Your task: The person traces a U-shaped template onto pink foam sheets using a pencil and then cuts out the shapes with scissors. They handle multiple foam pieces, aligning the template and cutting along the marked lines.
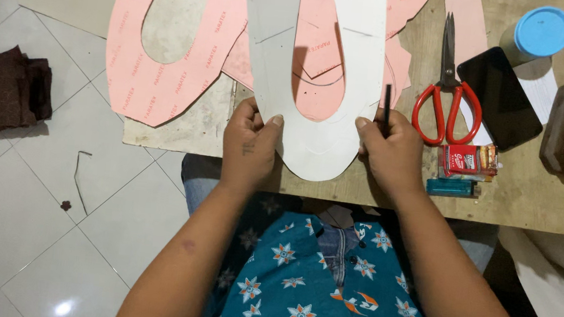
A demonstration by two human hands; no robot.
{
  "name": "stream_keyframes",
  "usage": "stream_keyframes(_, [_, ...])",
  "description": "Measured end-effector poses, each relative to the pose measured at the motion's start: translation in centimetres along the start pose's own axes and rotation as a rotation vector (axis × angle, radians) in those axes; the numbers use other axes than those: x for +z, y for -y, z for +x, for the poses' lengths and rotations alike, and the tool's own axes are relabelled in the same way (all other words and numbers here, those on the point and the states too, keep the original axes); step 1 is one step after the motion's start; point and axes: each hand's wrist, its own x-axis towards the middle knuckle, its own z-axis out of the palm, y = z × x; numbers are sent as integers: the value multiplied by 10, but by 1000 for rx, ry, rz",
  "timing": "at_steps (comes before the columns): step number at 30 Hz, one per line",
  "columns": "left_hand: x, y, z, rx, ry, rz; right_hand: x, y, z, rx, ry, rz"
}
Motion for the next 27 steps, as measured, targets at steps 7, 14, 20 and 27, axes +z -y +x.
stream_keyframes(7, [7,-7,-2,34,-79,243,6,-5,7,-247,-90,-487])
stream_keyframes(14, [11,-14,2,59,-94,329,5,-11,9,-319,-87,-563])
stream_keyframes(20, [5,-29,3,204,-127,844,-1,-5,16,-304,-2,-508])
stream_keyframes(27, [-14,-33,20,502,88,1320,-5,-5,26,-162,43,-499])
